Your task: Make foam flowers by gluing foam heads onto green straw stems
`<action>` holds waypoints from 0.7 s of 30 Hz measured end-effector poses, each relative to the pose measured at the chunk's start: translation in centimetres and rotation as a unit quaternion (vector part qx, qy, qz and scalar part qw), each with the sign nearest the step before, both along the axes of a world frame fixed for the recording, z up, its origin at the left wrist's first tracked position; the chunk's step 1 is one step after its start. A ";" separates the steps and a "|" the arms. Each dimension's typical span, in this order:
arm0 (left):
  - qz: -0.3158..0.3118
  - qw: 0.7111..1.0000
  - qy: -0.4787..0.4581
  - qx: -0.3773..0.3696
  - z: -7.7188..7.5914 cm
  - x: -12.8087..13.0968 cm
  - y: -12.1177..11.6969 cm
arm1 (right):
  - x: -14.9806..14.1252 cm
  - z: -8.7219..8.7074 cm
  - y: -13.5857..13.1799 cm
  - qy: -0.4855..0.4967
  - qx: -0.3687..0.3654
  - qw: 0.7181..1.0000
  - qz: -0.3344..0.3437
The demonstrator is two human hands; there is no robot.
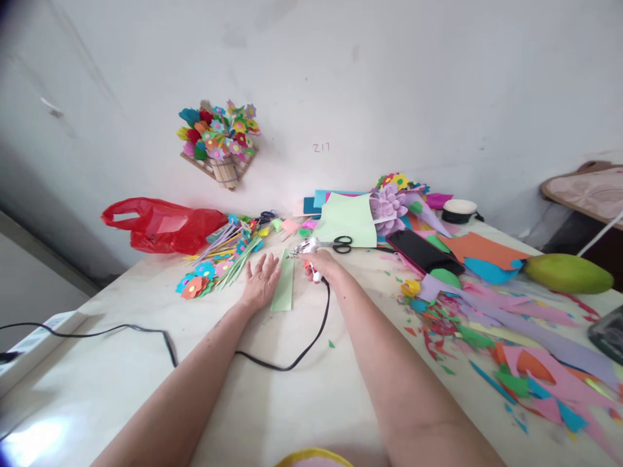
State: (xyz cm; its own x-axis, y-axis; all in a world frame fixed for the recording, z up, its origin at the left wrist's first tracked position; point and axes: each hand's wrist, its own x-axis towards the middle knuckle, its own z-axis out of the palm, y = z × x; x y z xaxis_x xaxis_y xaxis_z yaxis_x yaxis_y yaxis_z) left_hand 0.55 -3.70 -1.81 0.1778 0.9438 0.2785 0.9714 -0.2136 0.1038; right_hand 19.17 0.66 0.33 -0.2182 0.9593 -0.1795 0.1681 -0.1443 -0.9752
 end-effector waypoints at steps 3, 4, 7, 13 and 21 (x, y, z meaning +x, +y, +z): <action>-0.027 0.999 0.044 0.004 0.1 0.4 -0.1 | -0.2 0.0 0.0 0.008 0.007 1.000 -0.008; -0.031 0.998 0.056 0.008 0.2 0.6 -0.2 | -0.2 0.0 0.0 0.011 0.009 1.000 -0.011; -0.037 0.996 0.080 0.027 0.3 0.9 -0.2 | -0.3 0.2 -0.1 0.016 0.007 1.000 -0.020; -0.039 0.994 0.084 0.064 0.2 1.3 -0.2 | -0.5 0.1 -0.3 0.017 0.000 0.999 -0.030; 0.054 0.998 -0.032 0.014 -0.4 -0.1 0.8 | -0.5 0.2 -0.4 0.022 -0.006 0.999 -0.034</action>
State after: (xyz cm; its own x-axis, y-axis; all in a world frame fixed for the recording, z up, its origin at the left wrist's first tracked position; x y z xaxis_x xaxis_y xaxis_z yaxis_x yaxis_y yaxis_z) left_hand 0.44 -2.91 -2.20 0.0570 0.9481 0.3128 0.9805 -0.1122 0.1613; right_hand 18.68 0.30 0.52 -0.1609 0.9697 -0.1837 0.1152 -0.1664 -0.9793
